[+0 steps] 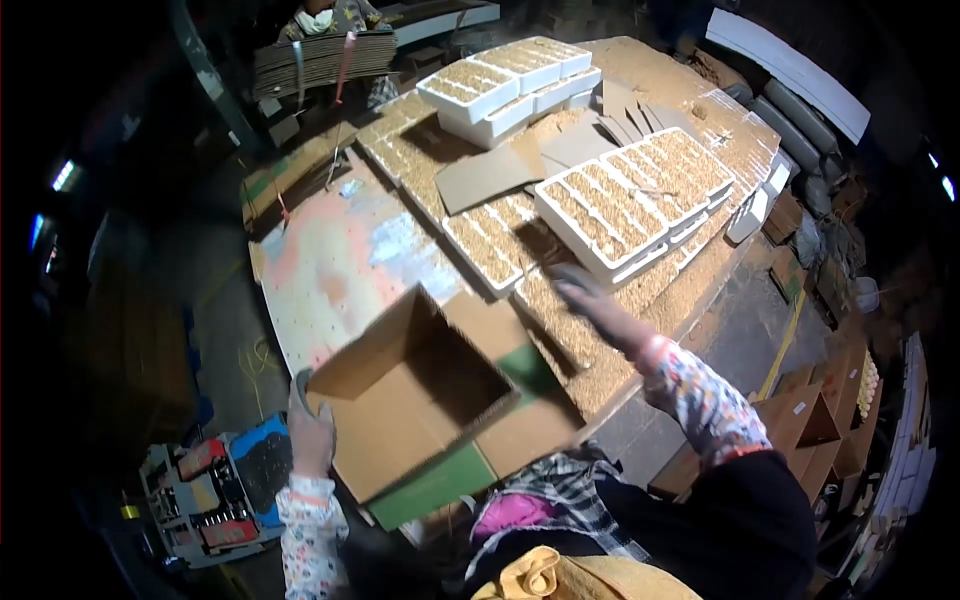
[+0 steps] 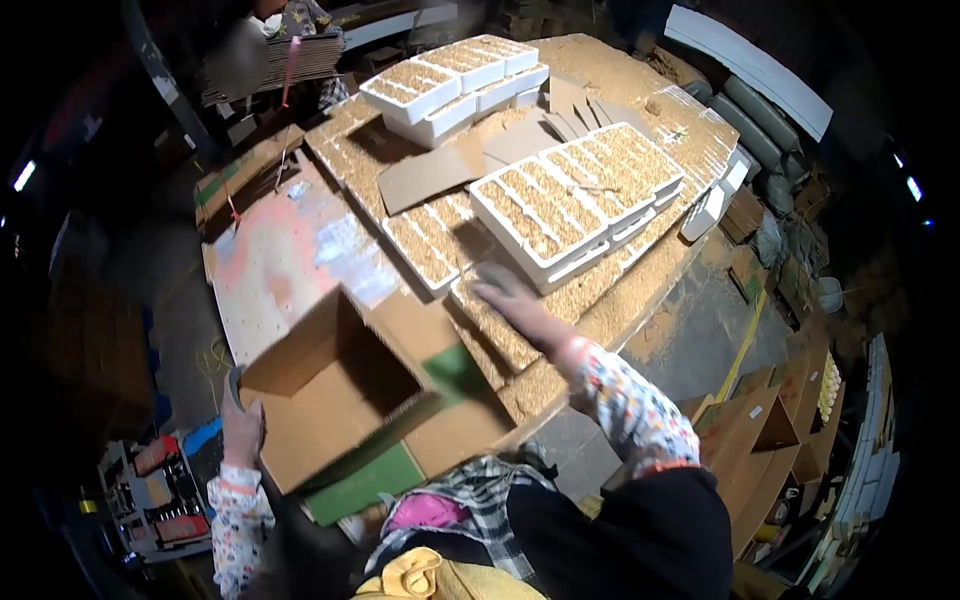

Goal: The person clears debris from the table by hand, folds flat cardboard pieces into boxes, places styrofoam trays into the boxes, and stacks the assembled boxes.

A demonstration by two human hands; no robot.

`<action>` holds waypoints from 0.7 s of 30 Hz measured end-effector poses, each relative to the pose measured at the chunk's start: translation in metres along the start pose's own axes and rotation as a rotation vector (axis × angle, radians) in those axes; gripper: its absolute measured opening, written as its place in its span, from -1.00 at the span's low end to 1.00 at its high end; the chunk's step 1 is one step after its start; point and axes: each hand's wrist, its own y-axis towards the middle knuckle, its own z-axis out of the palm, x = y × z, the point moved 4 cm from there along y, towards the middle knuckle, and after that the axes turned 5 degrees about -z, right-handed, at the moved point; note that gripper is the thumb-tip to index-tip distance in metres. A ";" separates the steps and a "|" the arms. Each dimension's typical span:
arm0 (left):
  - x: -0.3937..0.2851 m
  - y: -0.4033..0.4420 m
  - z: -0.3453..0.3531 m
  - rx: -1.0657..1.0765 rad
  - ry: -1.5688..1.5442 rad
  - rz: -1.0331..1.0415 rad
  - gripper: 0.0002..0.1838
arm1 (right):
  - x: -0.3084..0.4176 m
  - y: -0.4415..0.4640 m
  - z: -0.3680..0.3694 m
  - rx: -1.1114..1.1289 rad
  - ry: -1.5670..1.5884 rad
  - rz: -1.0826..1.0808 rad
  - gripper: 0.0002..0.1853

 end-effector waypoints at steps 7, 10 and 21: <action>0.002 -0.005 0.007 -0.048 0.035 -0.232 -0.37 | -0.136 0.045 -0.150 -0.671 0.454 0.340 -0.75; -0.009 -0.013 0.007 -0.101 0.095 -0.115 -0.37 | -0.130 0.021 -0.165 -0.485 0.444 0.349 -0.81; 0.000 -0.001 0.032 -0.118 -0.559 -0.450 -0.58 | -0.067 -0.020 -0.152 -0.291 -0.322 -0.201 -0.25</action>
